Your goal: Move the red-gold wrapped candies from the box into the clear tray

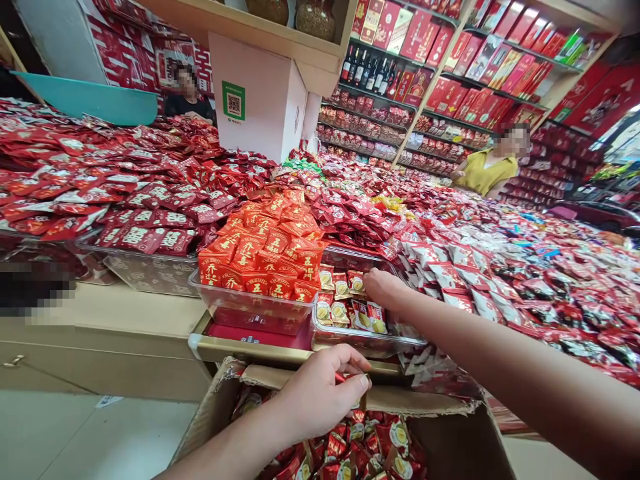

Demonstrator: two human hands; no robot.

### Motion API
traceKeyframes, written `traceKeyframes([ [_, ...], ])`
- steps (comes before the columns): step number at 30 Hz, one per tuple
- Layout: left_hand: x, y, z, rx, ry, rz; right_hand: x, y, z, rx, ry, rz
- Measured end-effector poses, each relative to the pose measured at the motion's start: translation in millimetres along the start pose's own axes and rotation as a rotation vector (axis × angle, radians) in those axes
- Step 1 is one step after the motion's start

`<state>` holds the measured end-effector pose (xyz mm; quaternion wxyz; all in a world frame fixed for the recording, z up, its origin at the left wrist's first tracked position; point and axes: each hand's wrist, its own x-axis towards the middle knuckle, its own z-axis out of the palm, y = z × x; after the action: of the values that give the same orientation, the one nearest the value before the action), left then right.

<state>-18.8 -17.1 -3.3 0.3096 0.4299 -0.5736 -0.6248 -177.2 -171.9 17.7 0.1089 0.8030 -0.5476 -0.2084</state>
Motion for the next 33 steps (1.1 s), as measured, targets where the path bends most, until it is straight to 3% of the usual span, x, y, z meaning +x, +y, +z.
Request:
traceKeyframes([
  [3, 1, -3, -1.1, 0.02, -0.005, 0.017, 3, 6, -6, 0.033, -0.021, -0.046],
  [7, 1, -5, -4.3, -0.01, 0.001, 0.027, -15, 11, -35, 0.088, 0.057, -0.065],
  [11, -1, 4, -6.6, -0.184, -0.043, 0.04, -73, 1, -54, 0.217, 0.247, -0.063],
  [13, -3, 9, -6.4, -0.202, -0.034, 0.11, -109, -12, -45, 0.502, 0.419, -0.081],
  [15, -5, 14, -5.2, -0.171, 0.002, 0.185, -138, -28, -25, 0.724, 0.477, -0.11],
  [18, -7, 15, -1.9, -0.186, -0.013, 0.229, -160, -49, 8, 1.07, 0.384, -0.142],
  [21, -8, 14, 1.5, -0.262, -0.057, 0.208, -161, -59, 27, 1.402, 0.335, -0.139],
  [25, -3, 10, 4.8, -0.402, -0.109, 0.096, -157, -57, 31, 1.737, 0.341, -0.113],
  [29, 5, 4, 8.9, -0.596, -0.139, -0.018, -156, -55, 31, 2.072, 0.163, -0.065],
  [33, 6, 2, 12.2, -0.513, -0.084, -0.006, -157, -58, 37, 2.132, 0.093, -0.03],
])
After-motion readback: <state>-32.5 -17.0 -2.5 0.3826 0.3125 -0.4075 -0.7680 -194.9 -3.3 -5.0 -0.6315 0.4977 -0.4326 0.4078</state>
